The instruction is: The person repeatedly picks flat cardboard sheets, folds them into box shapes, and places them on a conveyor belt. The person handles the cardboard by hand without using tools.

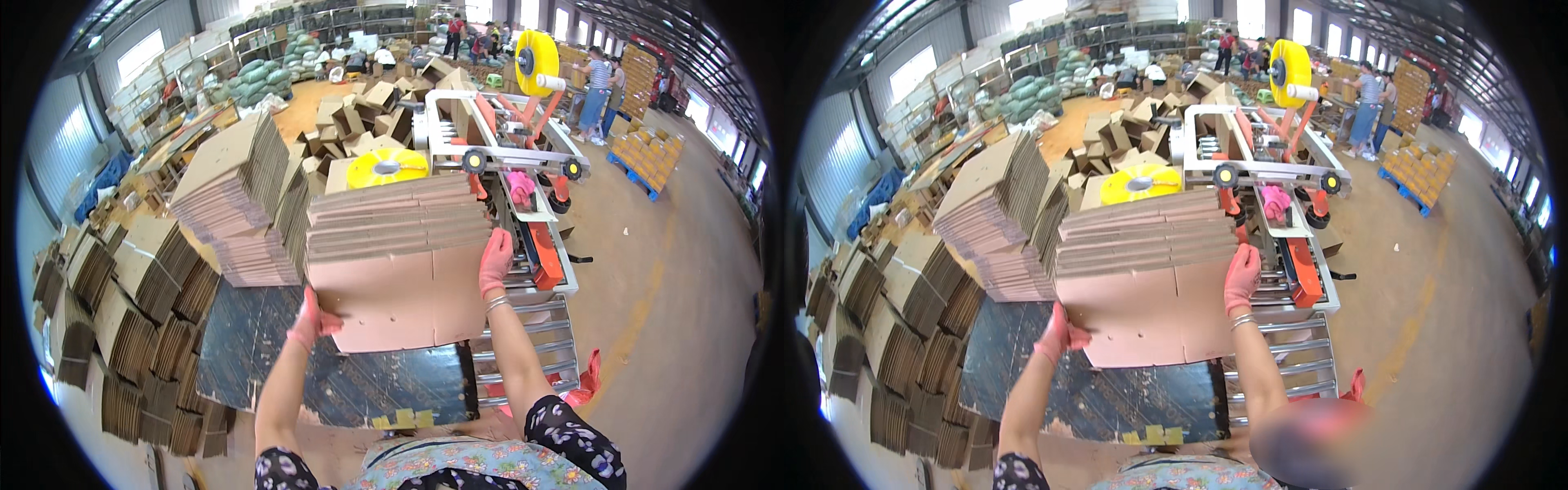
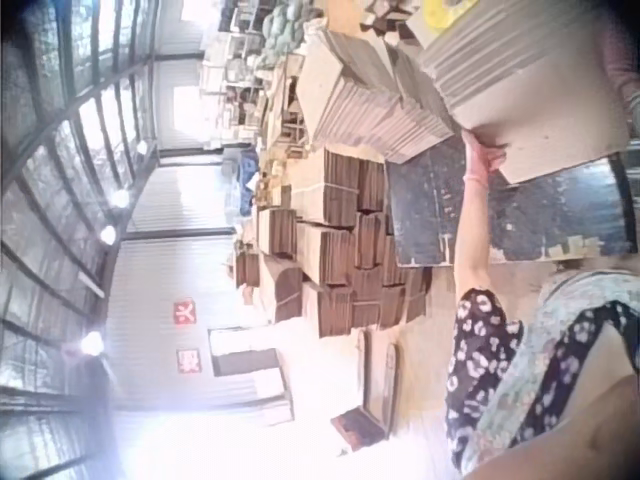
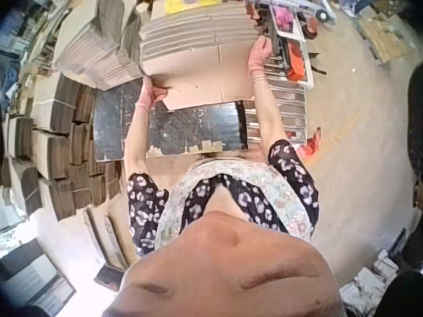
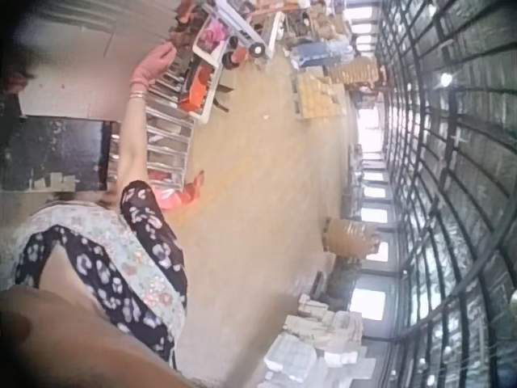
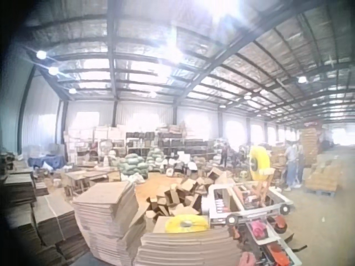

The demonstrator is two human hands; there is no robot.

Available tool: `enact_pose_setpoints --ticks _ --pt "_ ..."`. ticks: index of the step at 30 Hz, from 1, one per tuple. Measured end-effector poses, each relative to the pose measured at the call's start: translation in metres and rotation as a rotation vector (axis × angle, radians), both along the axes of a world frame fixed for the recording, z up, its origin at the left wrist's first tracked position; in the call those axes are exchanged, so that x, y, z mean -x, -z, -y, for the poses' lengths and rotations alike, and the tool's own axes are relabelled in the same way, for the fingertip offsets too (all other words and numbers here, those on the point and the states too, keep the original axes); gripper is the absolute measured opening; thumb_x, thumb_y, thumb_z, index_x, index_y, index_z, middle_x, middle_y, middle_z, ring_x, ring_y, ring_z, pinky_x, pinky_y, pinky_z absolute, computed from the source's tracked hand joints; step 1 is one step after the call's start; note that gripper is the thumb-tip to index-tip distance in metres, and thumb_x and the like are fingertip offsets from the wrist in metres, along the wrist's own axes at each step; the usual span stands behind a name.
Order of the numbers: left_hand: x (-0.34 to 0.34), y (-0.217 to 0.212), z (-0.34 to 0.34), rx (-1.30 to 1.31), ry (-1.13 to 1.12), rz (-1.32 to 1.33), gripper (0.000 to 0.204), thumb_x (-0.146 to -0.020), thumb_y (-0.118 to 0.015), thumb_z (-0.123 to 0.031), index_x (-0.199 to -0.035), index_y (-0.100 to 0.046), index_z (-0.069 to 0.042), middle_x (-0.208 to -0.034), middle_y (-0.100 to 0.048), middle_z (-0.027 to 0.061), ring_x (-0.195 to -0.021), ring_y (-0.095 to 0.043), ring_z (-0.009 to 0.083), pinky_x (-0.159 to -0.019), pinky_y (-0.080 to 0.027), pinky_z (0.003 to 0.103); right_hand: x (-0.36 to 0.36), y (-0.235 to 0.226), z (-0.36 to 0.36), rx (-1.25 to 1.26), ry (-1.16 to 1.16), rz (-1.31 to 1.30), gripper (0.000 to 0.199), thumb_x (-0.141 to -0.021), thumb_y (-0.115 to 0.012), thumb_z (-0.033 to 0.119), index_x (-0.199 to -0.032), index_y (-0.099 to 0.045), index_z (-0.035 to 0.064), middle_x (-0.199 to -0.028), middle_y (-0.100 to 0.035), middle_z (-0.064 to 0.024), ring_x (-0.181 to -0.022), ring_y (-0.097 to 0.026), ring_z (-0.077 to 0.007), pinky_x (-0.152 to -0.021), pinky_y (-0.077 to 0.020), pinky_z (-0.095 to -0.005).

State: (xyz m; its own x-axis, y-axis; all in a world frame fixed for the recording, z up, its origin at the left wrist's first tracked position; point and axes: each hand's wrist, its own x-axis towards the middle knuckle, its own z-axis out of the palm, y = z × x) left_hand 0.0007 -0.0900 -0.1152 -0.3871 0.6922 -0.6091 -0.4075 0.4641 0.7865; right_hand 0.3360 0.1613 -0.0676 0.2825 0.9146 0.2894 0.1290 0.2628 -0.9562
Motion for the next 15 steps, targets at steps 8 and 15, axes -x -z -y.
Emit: enact_pose_setpoints --ticks 8,15 --pt "-0.031 0.025 0.057 -0.384 -0.324 -0.517 0.058 -0.1 -0.051 -0.039 -0.143 -0.039 -0.002 -0.116 -0.062 0.0197 -0.098 -0.063 0.0282 -0.084 -0.053 0.04 0.03 -0.05 0.087 -0.719 -0.204 0.885 0.059 -0.081 -0.072 0.03 -0.131 -0.056 0.0051 -0.135 -0.054 -0.0137 -0.13 -0.044 -0.035 -0.109 -0.0306 -0.0516" --pt "-0.131 -0.138 0.016 -0.661 0.504 -1.79 0.048 -0.09 -0.059 -0.028 -0.127 -0.052 0.001 -0.125 -0.056 0.0237 -0.118 -0.051 0.0419 -0.103 -0.038 0.05 -0.004 -0.032 0.095 -0.946 -0.755 0.807 0.033 -0.076 -0.076 0.038 -0.099 -0.064 0.0187 -0.138 -0.056 -0.0036 -0.132 -0.046 -0.0316 -0.114 -0.0165 -0.059"
